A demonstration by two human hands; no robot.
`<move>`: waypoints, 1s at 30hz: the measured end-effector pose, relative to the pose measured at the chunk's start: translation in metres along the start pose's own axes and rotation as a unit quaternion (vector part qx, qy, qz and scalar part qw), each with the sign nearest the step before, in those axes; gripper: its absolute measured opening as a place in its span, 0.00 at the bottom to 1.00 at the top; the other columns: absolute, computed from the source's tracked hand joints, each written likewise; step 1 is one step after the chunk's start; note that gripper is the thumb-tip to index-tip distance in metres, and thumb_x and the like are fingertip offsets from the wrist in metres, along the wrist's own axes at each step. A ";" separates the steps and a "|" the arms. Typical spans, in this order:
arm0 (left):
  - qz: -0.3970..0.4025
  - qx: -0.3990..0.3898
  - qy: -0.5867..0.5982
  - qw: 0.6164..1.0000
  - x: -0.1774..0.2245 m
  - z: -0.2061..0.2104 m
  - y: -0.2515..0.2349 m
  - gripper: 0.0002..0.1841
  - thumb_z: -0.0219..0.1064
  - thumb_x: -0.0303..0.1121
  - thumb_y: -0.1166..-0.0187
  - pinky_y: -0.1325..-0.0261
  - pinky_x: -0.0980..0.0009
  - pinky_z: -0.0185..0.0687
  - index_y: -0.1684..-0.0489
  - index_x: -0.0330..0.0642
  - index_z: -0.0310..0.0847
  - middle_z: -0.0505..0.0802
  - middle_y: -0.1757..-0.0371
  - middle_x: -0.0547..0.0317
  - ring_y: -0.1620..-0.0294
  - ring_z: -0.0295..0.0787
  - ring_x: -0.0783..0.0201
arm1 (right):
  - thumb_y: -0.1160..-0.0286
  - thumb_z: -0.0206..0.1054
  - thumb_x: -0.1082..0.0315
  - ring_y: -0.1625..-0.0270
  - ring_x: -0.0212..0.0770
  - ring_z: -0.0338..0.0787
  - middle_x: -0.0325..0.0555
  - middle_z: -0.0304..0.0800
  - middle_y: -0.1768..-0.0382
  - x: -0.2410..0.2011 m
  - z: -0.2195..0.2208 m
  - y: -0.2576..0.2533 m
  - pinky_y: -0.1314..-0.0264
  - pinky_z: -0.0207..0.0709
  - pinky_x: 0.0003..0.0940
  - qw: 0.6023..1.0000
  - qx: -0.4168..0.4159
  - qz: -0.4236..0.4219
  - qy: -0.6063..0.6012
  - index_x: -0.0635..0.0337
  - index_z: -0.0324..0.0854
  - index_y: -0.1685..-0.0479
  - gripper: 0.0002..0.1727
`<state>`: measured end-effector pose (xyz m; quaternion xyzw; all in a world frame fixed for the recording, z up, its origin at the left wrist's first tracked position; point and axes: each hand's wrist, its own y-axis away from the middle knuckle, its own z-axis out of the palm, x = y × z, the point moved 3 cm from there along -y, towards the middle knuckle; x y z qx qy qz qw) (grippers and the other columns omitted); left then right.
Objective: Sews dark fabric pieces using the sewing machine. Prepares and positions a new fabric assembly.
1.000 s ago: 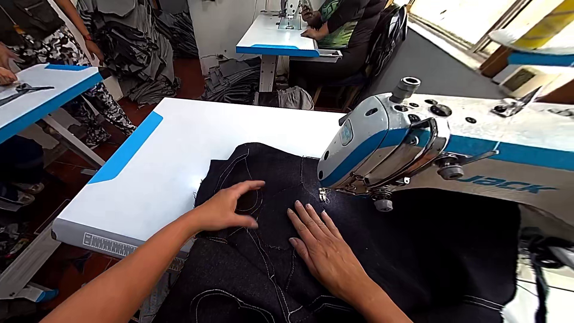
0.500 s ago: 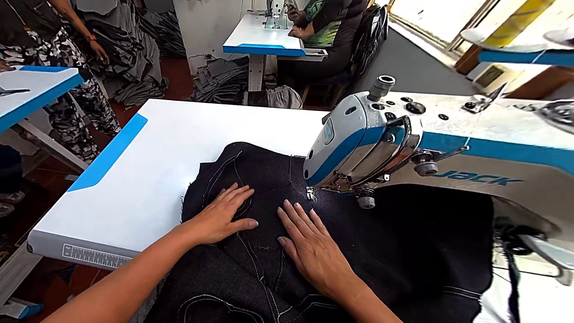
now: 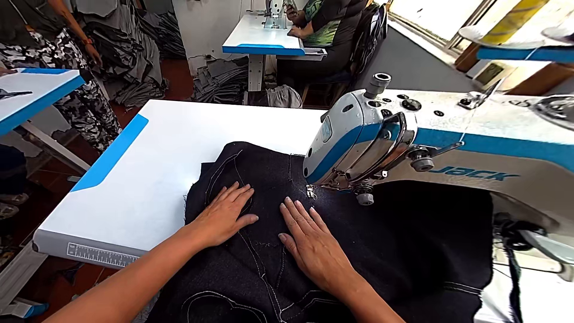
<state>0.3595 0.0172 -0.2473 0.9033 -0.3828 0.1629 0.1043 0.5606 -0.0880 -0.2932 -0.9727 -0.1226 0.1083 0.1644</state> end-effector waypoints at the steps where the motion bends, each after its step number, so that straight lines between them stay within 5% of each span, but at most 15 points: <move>1: 0.017 0.030 0.000 0.999 0.008 -0.003 -0.005 0.29 0.55 0.47 0.09 0.08 0.42 0.46 0.15 0.38 0.68 0.74 0.14 0.45 0.08 0.58 0.43 | 0.07 0.35 0.44 0.08 0.45 0.63 0.43 0.65 0.10 0.000 0.000 0.000 0.08 0.54 0.54 1.000 -0.001 0.000 0.001 0.58 0.67 0.12 0.37; 4: 0.131 0.092 -0.002 0.987 0.040 -0.001 -0.026 0.19 0.55 0.28 0.11 0.12 0.44 0.60 0.26 0.37 0.81 0.85 0.23 0.46 0.14 0.71 0.44 | 0.08 0.35 0.44 0.09 0.47 0.65 0.46 0.68 0.11 0.000 0.001 -0.001 0.09 0.56 0.55 1.000 0.007 -0.004 0.004 0.59 0.70 0.14 0.37; 6: 0.146 0.055 0.056 0.986 0.056 0.010 -0.041 0.20 0.50 0.26 0.09 0.09 0.49 0.56 0.24 0.35 0.78 0.82 0.20 0.45 0.12 0.67 0.46 | 0.08 0.37 0.44 0.11 0.49 0.69 0.50 0.73 0.15 -0.001 0.002 0.000 0.11 0.60 0.56 1.000 0.023 -0.007 0.003 0.61 0.75 0.18 0.37; 9: 0.111 0.058 0.078 0.989 0.058 0.034 -0.049 0.22 0.45 0.35 0.05 0.07 0.50 0.47 0.20 0.40 0.76 0.77 0.15 0.52 0.08 0.62 0.53 | 0.12 0.49 0.46 0.17 0.50 0.79 0.51 0.85 0.25 0.005 -0.003 0.001 0.15 0.68 0.55 0.996 0.069 0.005 -0.060 0.62 0.85 0.30 0.32; 12: 0.095 0.051 0.018 0.994 0.056 0.042 -0.045 0.30 0.38 0.52 0.05 0.05 0.46 0.39 0.13 0.48 0.69 0.70 0.10 0.61 0.05 0.54 0.59 | 0.16 0.59 0.57 0.28 0.42 0.90 0.42 0.96 0.40 0.030 -0.017 0.011 0.22 0.80 0.43 0.984 0.107 -0.024 -0.139 0.56 0.94 0.46 0.19; 18: 0.110 0.057 -0.060 0.990 0.051 0.043 -0.054 0.36 0.46 0.59 0.10 0.07 0.40 0.40 0.08 0.49 0.59 0.63 0.06 0.54 0.05 0.52 0.53 | 0.07 0.48 0.51 0.16 0.39 0.77 0.40 0.83 0.22 0.076 -0.028 0.022 0.12 0.67 0.42 0.978 0.006 -0.189 -0.090 0.52 0.83 0.25 0.26; 24: 0.285 0.028 -0.058 0.956 0.001 0.012 -0.122 0.38 0.51 0.55 0.11 0.07 0.42 0.42 0.11 0.33 0.61 0.67 0.10 0.41 0.07 0.56 0.46 | 0.14 0.60 0.62 0.22 0.52 0.84 0.53 0.88 0.30 0.034 -0.017 -0.003 0.16 0.71 0.51 0.990 0.080 0.006 -0.119 0.64 0.88 0.36 0.19; 27: 0.377 0.039 -0.063 0.923 0.005 0.013 -0.118 0.41 0.53 0.60 0.15 0.09 0.44 0.50 0.17 0.29 0.68 0.75 0.16 0.36 0.11 0.65 0.42 | 0.13 0.57 0.55 0.18 0.55 0.79 0.55 0.83 0.24 -0.014 -0.010 0.026 0.15 0.69 0.57 0.990 0.088 0.080 -0.080 0.66 0.83 0.29 0.26; 30: 0.402 0.031 -0.052 0.913 0.017 0.025 -0.089 0.44 0.53 0.65 0.18 0.08 0.46 0.51 0.16 0.31 0.68 0.75 0.15 0.39 0.10 0.63 0.45 | 0.12 0.54 0.49 0.24 0.58 0.84 0.59 0.86 0.28 -0.045 -0.012 0.062 0.20 0.74 0.55 0.992 0.107 0.067 -0.031 0.68 0.83 0.30 0.31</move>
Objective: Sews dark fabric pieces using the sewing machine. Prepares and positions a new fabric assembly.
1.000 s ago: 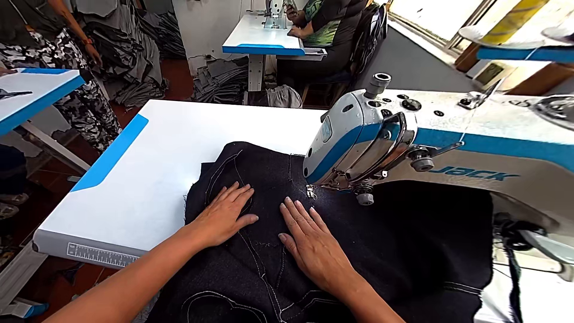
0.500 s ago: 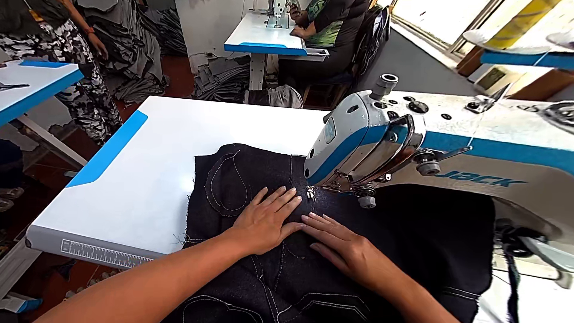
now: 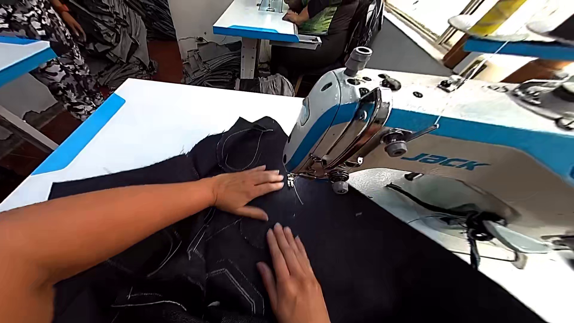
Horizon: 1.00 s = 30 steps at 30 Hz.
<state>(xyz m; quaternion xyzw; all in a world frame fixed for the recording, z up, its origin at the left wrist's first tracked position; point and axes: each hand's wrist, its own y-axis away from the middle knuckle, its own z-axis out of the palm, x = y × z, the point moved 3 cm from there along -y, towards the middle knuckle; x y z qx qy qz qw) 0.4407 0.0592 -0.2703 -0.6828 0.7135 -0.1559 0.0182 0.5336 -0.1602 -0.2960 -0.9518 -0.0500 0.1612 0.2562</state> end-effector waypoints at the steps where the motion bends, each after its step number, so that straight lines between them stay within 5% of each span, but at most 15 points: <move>1: 0.001 0.000 0.006 1.000 0.008 0.002 0.004 0.45 0.53 0.65 0.18 0.08 0.46 0.51 0.16 0.31 0.68 0.75 0.15 0.39 0.10 0.63 0.44 | 0.12 0.54 0.48 0.24 0.56 0.85 0.57 0.86 0.28 -0.003 -0.004 0.006 0.19 0.73 0.52 1.000 -0.006 -0.006 0.008 0.68 0.83 0.29 0.31; 8: 0.046 -0.004 0.038 0.998 0.000 0.001 0.004 0.33 0.61 0.58 0.18 0.09 0.40 0.49 0.17 0.49 0.75 0.81 0.20 0.44 0.12 0.64 0.37 | 0.12 0.48 0.40 0.23 0.50 0.84 0.54 0.86 0.27 -0.005 -0.004 0.002 0.18 0.72 0.43 0.995 -0.023 -0.036 0.088 0.66 0.81 0.26 0.38; 14: 0.083 -0.017 0.051 0.995 -0.022 -0.007 -0.010 0.36 0.64 0.55 0.20 0.09 0.42 0.49 0.21 0.35 0.75 0.82 0.21 0.41 0.14 0.68 0.38 | 0.12 0.45 0.39 0.25 0.54 0.86 0.58 0.87 0.28 -0.012 0.006 -0.014 0.21 0.75 0.46 0.992 -0.004 -0.016 0.123 0.70 0.82 0.28 0.41; 19: 0.062 0.004 0.043 0.997 -0.006 -0.002 -0.003 0.38 0.62 0.59 0.21 0.10 0.39 0.50 0.22 0.35 0.76 0.83 0.22 0.43 0.13 0.68 0.40 | 0.12 0.47 0.38 0.25 0.53 0.86 0.58 0.86 0.27 -0.008 -0.005 -0.004 0.20 0.74 0.44 0.994 -0.038 -0.033 0.097 0.70 0.82 0.28 0.41; 24: 0.045 0.029 0.055 0.997 -0.001 0.004 0.004 0.37 0.63 0.58 0.22 0.09 0.41 0.51 0.22 0.36 0.78 0.83 0.21 0.45 0.12 0.68 0.43 | 0.15 0.48 0.34 0.24 0.45 0.84 0.46 0.86 0.26 0.009 -0.019 -0.008 0.27 0.73 0.37 0.991 -0.095 -0.064 0.070 0.59 0.83 0.26 0.40; 30: 0.018 0.045 0.030 0.998 -0.004 0.004 0.007 0.36 0.59 0.60 0.20 0.10 0.40 0.53 0.22 0.40 0.79 0.84 0.21 0.50 0.12 0.68 0.45 | 0.15 0.41 0.30 0.15 0.51 0.75 0.49 0.80 0.20 0.022 -0.013 -0.007 0.11 0.51 0.61 0.988 -0.126 -0.070 0.046 0.59 0.76 0.19 0.45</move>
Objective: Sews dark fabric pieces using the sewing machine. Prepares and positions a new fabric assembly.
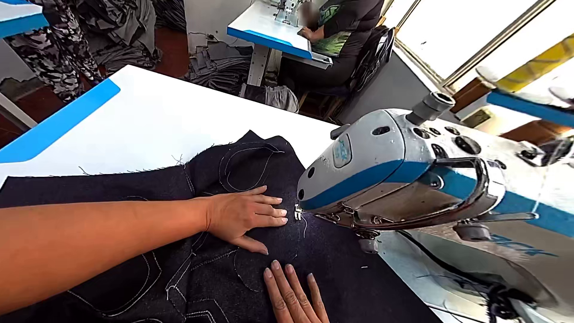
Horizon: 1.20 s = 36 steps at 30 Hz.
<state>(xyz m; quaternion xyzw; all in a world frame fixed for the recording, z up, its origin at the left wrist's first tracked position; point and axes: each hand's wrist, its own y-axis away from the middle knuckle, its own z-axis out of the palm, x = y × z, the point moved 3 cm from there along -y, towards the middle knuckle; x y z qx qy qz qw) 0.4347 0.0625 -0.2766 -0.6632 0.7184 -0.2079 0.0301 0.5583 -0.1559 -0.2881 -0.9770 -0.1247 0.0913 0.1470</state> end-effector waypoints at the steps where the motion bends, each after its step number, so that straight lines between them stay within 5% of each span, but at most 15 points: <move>1: -0.002 0.000 -0.005 1.000 0.000 0.000 0.000 0.36 0.58 0.61 0.19 0.10 0.40 0.53 0.22 0.41 0.79 0.84 0.21 0.50 0.12 0.68 0.45 | 0.15 0.41 0.30 0.15 0.51 0.75 0.49 0.80 0.20 0.000 0.000 0.000 0.11 0.52 0.60 1.000 -0.001 0.002 0.001 0.60 0.76 0.20 0.45; 16: 0.061 -0.029 0.042 0.997 -0.015 -0.006 -0.009 0.35 0.67 0.54 0.22 0.11 0.39 0.52 0.22 0.37 0.78 0.83 0.21 0.45 0.14 0.69 0.38 | 0.18 0.39 0.27 0.15 0.51 0.75 0.52 0.77 0.18 -0.023 0.005 -0.007 0.12 0.55 0.58 0.997 0.008 0.062 0.040 0.64 0.74 0.18 0.51; 36: 0.056 -0.026 0.034 0.998 -0.019 -0.009 -0.009 0.34 0.65 0.56 0.21 0.11 0.40 0.53 0.22 0.39 0.79 0.84 0.21 0.47 0.14 0.69 0.39 | 0.18 0.43 0.28 0.16 0.50 0.77 0.50 0.79 0.19 -0.016 0.003 -0.011 0.12 0.56 0.58 0.998 0.009 0.059 0.028 0.63 0.76 0.20 0.48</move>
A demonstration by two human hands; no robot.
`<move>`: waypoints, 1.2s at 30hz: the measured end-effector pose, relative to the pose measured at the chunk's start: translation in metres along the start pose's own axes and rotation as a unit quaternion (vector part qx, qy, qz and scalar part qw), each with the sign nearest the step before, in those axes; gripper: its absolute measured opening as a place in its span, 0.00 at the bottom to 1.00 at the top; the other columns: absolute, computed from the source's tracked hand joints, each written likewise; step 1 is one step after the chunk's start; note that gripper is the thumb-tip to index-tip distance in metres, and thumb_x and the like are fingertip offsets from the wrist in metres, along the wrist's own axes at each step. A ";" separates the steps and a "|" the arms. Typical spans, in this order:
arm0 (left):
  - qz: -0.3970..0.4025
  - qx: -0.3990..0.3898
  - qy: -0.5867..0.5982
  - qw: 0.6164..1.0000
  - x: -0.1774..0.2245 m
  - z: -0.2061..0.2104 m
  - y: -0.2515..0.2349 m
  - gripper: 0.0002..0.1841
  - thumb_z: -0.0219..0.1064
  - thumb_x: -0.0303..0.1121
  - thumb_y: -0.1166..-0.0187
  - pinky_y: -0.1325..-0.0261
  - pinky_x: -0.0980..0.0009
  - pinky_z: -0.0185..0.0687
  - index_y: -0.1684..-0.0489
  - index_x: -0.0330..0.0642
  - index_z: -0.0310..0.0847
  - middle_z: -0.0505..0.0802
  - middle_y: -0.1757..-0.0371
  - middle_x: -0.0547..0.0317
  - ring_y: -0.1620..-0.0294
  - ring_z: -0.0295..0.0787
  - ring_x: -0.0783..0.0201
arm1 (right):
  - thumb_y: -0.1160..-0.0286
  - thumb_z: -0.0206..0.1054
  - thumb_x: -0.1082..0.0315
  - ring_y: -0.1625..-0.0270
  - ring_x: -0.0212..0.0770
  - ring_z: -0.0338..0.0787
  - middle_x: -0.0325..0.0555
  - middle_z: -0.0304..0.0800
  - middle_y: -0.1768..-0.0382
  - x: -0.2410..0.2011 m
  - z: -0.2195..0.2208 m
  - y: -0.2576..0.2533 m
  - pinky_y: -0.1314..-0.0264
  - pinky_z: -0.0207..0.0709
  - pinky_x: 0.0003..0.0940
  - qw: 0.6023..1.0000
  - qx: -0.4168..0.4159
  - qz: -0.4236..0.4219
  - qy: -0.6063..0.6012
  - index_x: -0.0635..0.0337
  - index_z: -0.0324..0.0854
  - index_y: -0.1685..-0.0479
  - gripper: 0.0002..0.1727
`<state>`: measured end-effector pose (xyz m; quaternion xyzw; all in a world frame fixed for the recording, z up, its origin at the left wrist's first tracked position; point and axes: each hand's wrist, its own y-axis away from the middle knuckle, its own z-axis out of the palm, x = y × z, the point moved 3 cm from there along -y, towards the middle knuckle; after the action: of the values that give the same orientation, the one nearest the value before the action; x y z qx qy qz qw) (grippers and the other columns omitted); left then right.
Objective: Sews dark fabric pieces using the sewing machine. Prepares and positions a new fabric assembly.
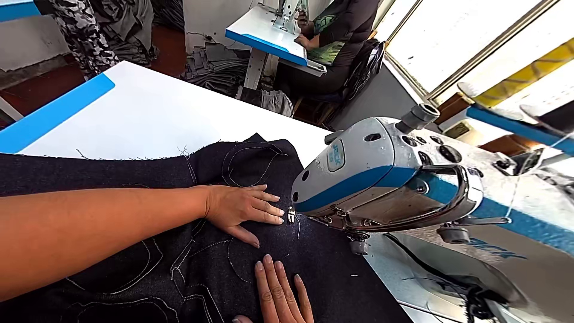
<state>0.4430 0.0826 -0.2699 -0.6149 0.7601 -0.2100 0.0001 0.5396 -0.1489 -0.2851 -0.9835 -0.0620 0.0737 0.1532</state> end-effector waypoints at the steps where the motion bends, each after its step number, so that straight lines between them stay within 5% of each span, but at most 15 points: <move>1: 0.001 0.000 0.000 1.000 0.000 0.000 0.000 0.34 0.65 0.56 0.21 0.11 0.40 0.53 0.23 0.39 0.79 0.84 0.21 0.48 0.14 0.70 0.40 | 0.18 0.43 0.28 0.16 0.50 0.77 0.50 0.79 0.20 0.000 0.000 0.000 0.12 0.56 0.57 1.000 0.001 0.001 0.002 0.63 0.76 0.20 0.48; 20: -0.025 0.013 -0.028 0.999 0.000 0.002 0.000 0.35 0.62 0.58 0.20 0.11 0.41 0.55 0.21 0.41 0.77 0.84 0.21 0.51 0.13 0.69 0.43 | 0.15 0.42 0.30 0.15 0.48 0.76 0.48 0.77 0.18 0.007 0.000 -0.001 0.12 0.58 0.56 1.000 0.013 0.003 -0.011 0.60 0.75 0.18 0.45; 25: -0.086 0.023 -0.035 0.995 -0.008 -0.001 -0.001 0.38 0.61 0.61 0.21 0.13 0.35 0.53 0.21 0.39 0.77 0.82 0.19 0.48 0.12 0.66 0.40 | 0.13 0.42 0.33 0.18 0.49 0.80 0.46 0.82 0.21 0.033 0.004 -0.020 0.16 0.68 0.56 0.998 0.049 -0.032 -0.019 0.57 0.80 0.22 0.42; 32: -0.154 -0.019 -0.058 0.986 -0.008 -0.003 -0.005 0.39 0.56 0.66 0.20 0.16 0.23 0.43 0.13 0.53 0.70 0.72 0.11 0.57 0.07 0.55 0.37 | 0.09 0.47 0.44 0.19 0.41 0.81 0.37 0.84 0.23 0.075 -0.001 -0.040 0.18 0.73 0.50 0.995 0.032 -0.093 -0.033 0.49 0.83 0.25 0.30; 36: -0.164 -0.030 -0.068 0.984 -0.005 -0.003 -0.004 0.39 0.53 0.66 0.19 0.16 0.23 0.40 0.12 0.55 0.68 0.71 0.10 0.56 0.07 0.52 0.37 | 0.12 0.48 0.41 0.23 0.51 0.85 0.49 0.88 0.28 0.034 -0.021 -0.040 0.21 0.75 0.56 0.997 0.000 -0.008 -0.082 0.60 0.85 0.30 0.35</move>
<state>0.4475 0.0873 -0.2667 -0.7436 0.6534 -0.1416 -0.0012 0.5725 -0.1127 -0.2572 -0.9736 -0.0820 0.1529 0.1484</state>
